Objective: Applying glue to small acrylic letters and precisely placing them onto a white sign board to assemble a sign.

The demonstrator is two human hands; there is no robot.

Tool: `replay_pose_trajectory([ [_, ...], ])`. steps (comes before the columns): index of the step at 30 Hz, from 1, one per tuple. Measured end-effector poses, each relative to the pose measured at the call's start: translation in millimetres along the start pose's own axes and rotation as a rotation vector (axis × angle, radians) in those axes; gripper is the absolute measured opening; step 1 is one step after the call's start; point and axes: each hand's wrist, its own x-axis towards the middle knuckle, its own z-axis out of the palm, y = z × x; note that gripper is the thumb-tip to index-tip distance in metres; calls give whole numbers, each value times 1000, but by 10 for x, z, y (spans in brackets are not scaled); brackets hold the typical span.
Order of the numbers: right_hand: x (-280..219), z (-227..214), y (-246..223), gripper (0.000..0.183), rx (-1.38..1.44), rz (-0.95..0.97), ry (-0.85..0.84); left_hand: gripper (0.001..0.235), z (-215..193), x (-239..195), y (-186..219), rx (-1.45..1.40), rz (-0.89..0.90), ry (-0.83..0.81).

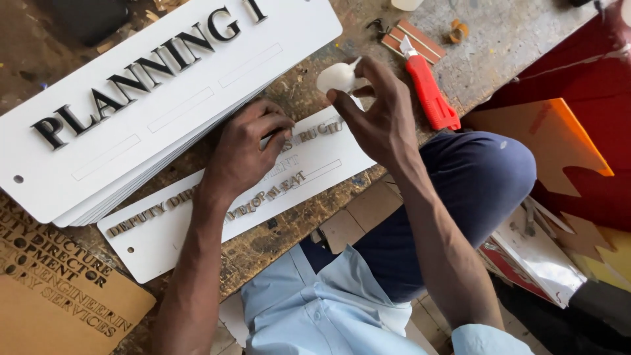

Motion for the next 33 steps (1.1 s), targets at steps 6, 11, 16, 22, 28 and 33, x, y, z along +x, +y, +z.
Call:
replay_pose_trajectory([
  [6,-45,-137,-219,32,-75,-5,58,24,53,-30,-45,16,-30,4],
  [11,-66,-211,-313,28,-81,-45,52,35,55,-43,-1,23,-92,-6],
  [16,-97,-234,-342,27,48,6,7,30,172,-30,19,53,-73,25],
  [22,-140,-214,-297,37,2,50,-57,16,320,-34,-51,189,-49,90],
  [28,-176,-210,-385,35,53,104,-90,33,160,-10,81,5,-55,146],
  [33,-403,42,-63,34,216,155,-267,19,123,-78,-49,-18,-47,250],
])
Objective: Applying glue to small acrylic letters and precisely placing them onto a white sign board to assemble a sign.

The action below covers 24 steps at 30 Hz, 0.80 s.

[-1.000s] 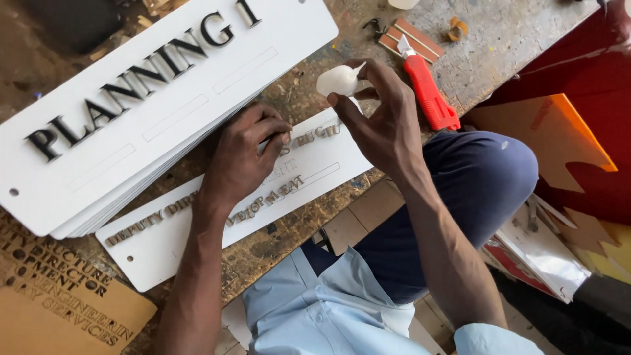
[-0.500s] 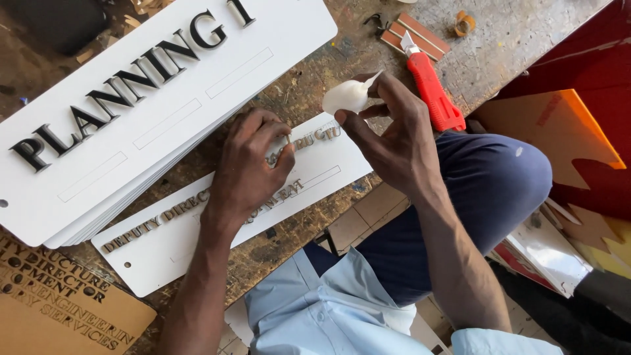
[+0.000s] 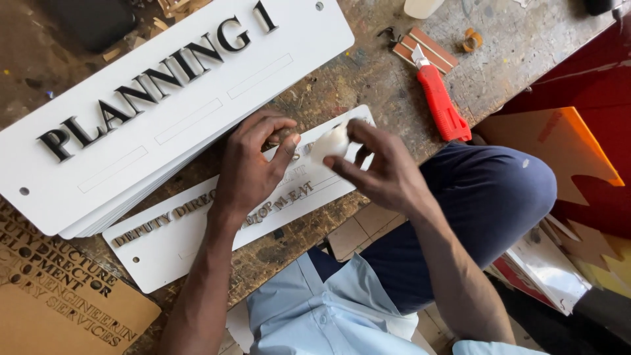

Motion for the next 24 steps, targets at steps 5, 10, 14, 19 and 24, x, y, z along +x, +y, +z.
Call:
replay_pose_trajectory([
  [5,9,73,-60,34,-73,-13,-56,19,-71,-15,16,7,28,-23],
  [10,49,-69,-44,31,-120,3,-17,19,-135,-22,71,-12,46,-51],
  [14,62,-236,113,38,-94,-49,84,19,-103,4,-8,3,132,-50],
  [19,-56,-154,124,48,173,-52,133,20,-142,-77,69,-18,135,-25],
  [24,-211,83,150,57,450,35,298,21,-144,-178,73,-34,104,51],
])
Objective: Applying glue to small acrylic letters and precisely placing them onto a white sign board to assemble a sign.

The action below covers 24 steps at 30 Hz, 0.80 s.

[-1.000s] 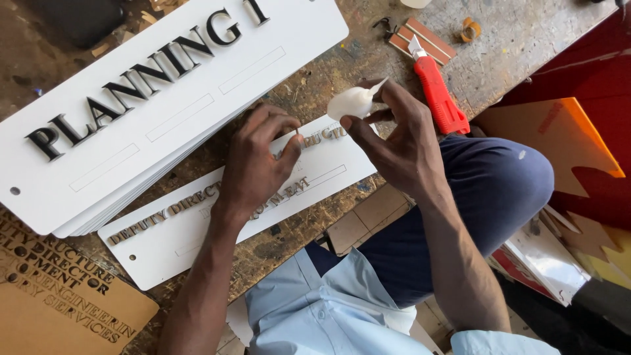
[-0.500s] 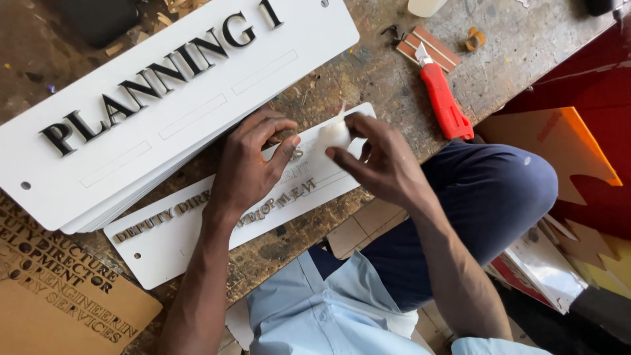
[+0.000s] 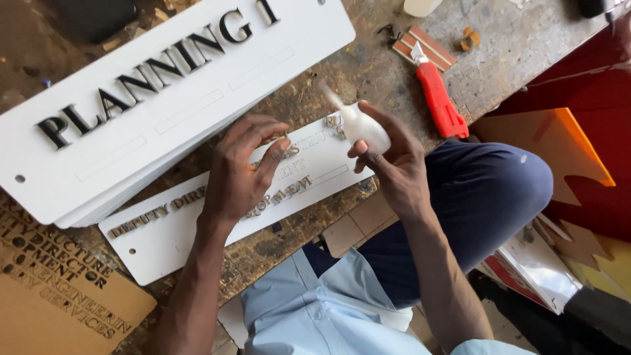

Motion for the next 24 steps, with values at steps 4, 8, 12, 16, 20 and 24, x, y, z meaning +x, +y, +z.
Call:
replay_pose_trajectory([
  [4,-151,-170,520,52,183,9,171,22,12,-29,16,-49,-17,-10],
  [8,-158,-167,498,44,252,44,216,20,4,-84,21,-45,-9,30],
  [12,-142,-192,578,32,144,18,237,19,-21,-78,2,-83,-25,26],
  [16,-109,-115,509,31,73,9,228,19,-21,-84,-18,-96,-36,27],
  [20,-93,-94,497,28,-74,-16,205,20,-1,-99,-35,-80,-52,8],
  [24,-75,-6,356,26,-146,-26,193,20,-23,-96,-11,-80,-79,1],
])
